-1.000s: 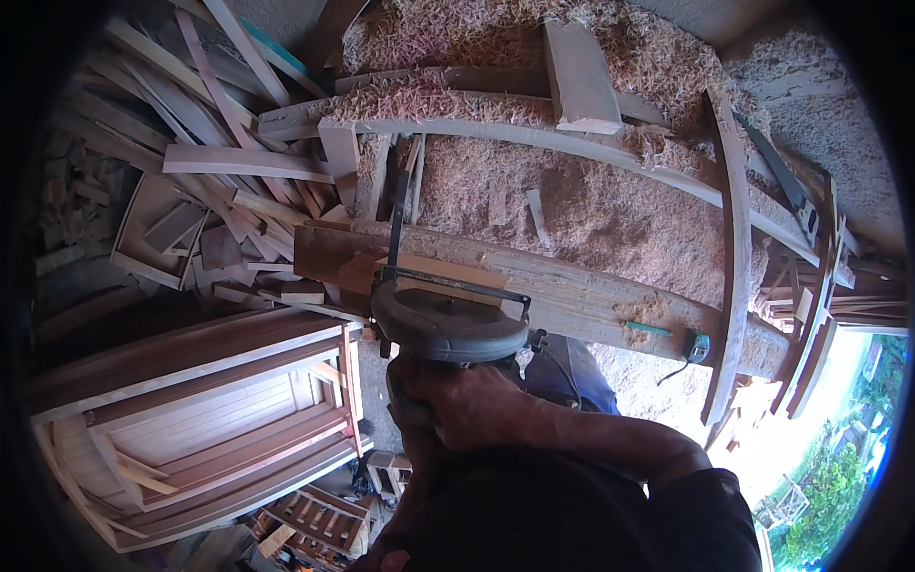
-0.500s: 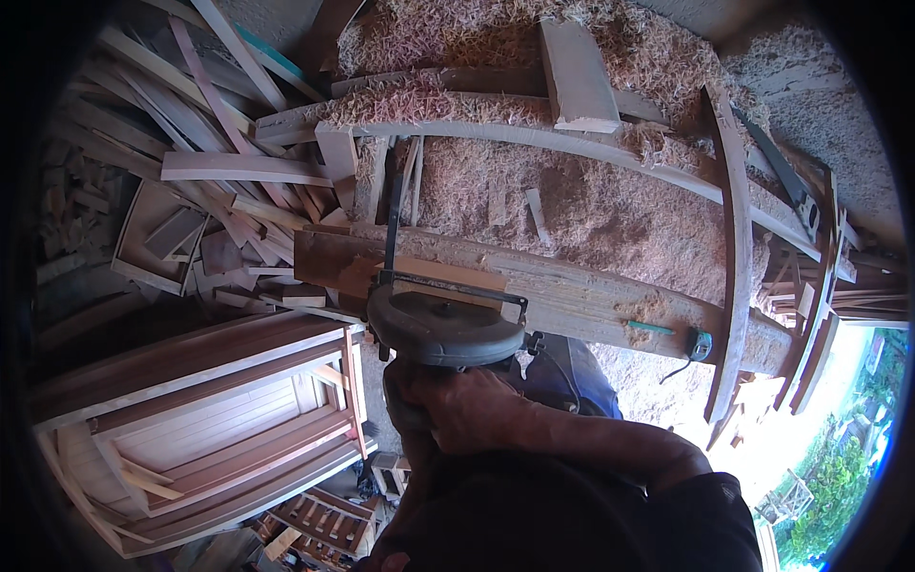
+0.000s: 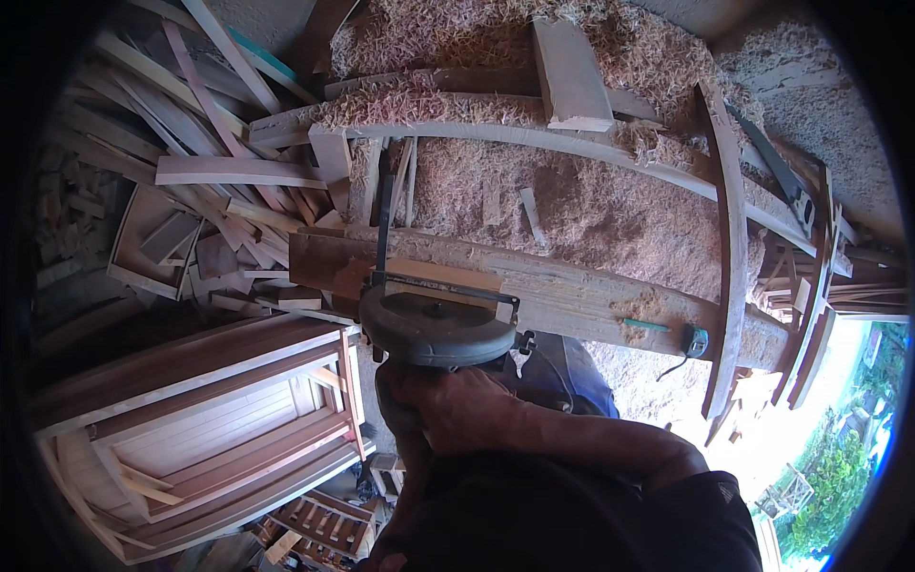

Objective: The person cuts a wooden board using a circular saw and moves the cut pieces aside by hand.

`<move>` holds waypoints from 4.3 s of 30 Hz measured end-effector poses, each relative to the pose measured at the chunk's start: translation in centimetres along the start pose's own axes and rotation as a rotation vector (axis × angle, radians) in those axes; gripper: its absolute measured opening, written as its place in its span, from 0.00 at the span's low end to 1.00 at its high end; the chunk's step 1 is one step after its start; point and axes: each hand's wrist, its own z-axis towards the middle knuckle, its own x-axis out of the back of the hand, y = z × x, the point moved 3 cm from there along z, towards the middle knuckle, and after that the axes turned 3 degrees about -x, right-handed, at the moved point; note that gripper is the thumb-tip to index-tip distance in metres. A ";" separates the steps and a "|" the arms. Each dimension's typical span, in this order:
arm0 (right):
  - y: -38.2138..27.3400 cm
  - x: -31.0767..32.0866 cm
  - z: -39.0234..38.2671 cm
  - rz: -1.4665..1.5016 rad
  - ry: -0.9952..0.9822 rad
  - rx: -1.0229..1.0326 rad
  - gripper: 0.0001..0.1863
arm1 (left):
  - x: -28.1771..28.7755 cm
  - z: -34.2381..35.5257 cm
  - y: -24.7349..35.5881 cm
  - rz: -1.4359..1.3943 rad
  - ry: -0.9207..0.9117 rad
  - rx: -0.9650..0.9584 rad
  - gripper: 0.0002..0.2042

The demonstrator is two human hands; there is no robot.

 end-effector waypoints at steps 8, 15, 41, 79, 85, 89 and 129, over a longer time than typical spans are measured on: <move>0.1 -0.2 0.2 0.009 0.035 0.034 0.27 | 0.4 -0.5 0.2 0.045 -0.012 0.057 0.18; -0.3 0.1 0.3 0.000 -0.027 -0.006 0.26 | 0.8 -0.6 0.9 0.078 -0.021 0.097 0.18; -0.3 -0.5 1.5 -0.016 -0.029 -0.006 0.27 | 1.6 -0.4 -0.2 0.158 -0.069 0.295 0.22; -0.1 -0.8 2.7 0.004 -0.006 0.070 0.39 | 2.2 0.1 1.2 0.113 0.096 0.156 0.25; -0.6 -0.5 3.0 -0.016 -0.035 0.075 0.42 | 1.9 0.5 2.9 -0.185 0.187 0.149 0.30; -0.3 -0.7 3.1 -0.002 -0.008 0.112 0.41 | 1.9 0.6 2.5 -0.161 0.179 0.048 0.23; -0.4 -1.7 3.8 -0.016 0.063 0.142 0.31 | 1.0 -0.9 -4.0 -0.109 0.240 0.120 0.20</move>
